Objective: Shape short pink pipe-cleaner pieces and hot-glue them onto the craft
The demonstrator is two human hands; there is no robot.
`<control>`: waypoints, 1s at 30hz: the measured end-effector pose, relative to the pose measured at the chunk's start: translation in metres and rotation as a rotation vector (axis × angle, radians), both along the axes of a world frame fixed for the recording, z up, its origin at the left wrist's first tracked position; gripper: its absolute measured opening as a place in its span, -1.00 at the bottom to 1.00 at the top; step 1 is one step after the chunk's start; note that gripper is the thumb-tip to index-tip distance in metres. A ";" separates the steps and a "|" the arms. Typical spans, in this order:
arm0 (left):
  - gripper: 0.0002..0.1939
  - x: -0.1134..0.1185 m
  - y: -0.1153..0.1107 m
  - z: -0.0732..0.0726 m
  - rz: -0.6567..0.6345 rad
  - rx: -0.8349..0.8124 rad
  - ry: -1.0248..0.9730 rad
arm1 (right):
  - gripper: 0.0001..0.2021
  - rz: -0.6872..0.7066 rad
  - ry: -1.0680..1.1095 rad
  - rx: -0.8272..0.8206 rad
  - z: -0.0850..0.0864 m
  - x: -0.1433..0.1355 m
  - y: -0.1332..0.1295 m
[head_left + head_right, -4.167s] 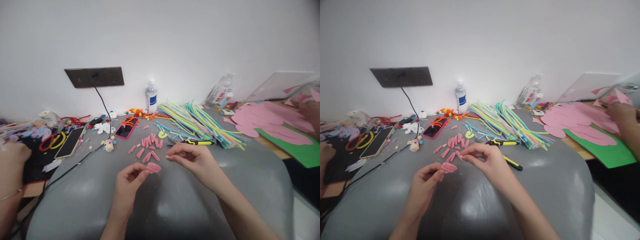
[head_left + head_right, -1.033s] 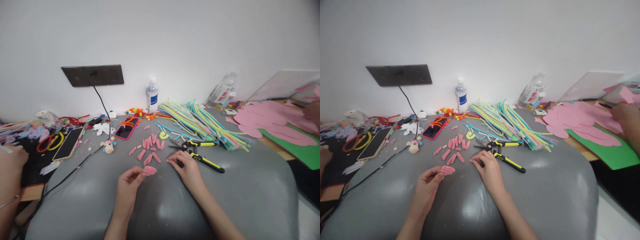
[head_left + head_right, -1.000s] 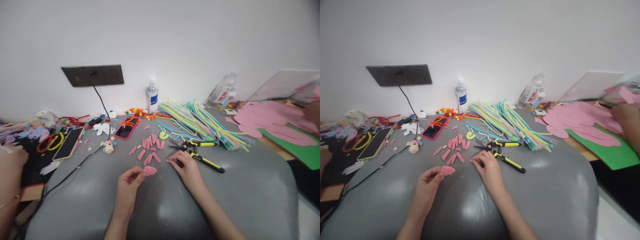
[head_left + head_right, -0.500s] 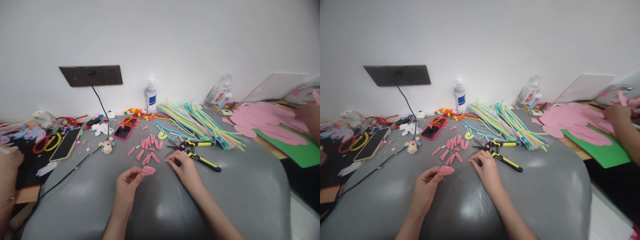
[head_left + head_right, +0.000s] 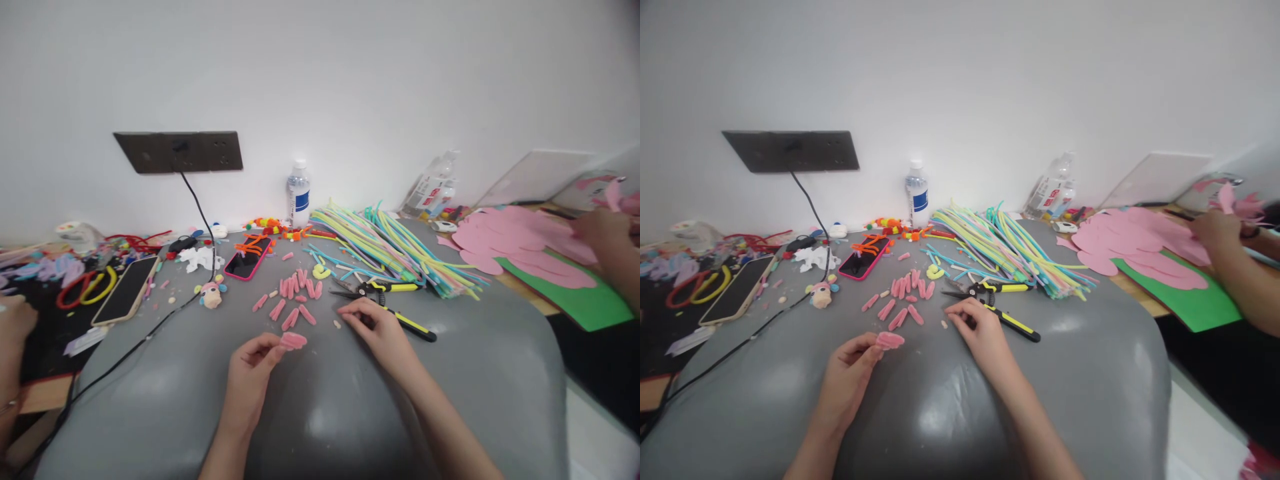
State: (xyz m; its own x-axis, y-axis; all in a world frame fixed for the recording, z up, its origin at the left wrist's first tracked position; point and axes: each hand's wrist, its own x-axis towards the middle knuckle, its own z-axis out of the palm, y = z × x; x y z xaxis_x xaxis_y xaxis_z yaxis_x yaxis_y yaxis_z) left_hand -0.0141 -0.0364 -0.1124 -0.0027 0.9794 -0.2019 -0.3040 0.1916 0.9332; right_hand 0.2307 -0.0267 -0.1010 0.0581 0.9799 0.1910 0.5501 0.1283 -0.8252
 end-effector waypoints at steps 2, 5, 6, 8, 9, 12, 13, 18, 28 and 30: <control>-0.82 -0.001 0.000 -0.001 -0.006 0.004 -0.002 | -0.74 0.002 -0.022 -0.024 0.006 0.003 0.001; -0.82 -0.002 -0.001 -0.002 -0.010 -0.001 -0.002 | -0.76 0.006 -0.093 -0.081 0.012 0.006 -0.001; -0.82 -0.002 -0.001 -0.001 -0.009 -0.004 -0.003 | -0.78 0.011 -0.122 -0.103 0.013 0.006 -0.002; -0.81 -0.002 -0.001 -0.001 -0.004 -0.010 -0.006 | -0.84 0.030 -0.164 -0.127 0.014 0.003 -0.003; -0.80 -0.002 -0.001 -0.001 0.000 -0.013 -0.008 | -0.87 0.041 -0.180 -0.129 0.014 0.000 -0.004; -0.78 -0.002 0.000 -0.003 0.017 -0.025 -0.012 | -0.95 0.054 -0.240 -0.137 0.013 -0.008 -0.004; -0.78 -0.002 0.000 -0.003 0.020 -0.026 -0.012 | -0.94 0.052 -0.263 -0.145 0.012 -0.010 -0.004; -0.82 -0.003 -0.001 -0.005 -0.041 0.022 0.010 | -0.87 0.048 -0.286 -0.168 0.013 -0.012 -0.001; -0.87 -0.004 0.003 0.006 -0.249 0.050 0.206 | -0.76 0.190 0.360 -0.355 0.036 -0.030 -0.007; -0.87 -0.005 0.003 0.007 -0.259 0.057 0.227 | -0.77 0.208 0.397 -0.371 0.040 -0.038 -0.008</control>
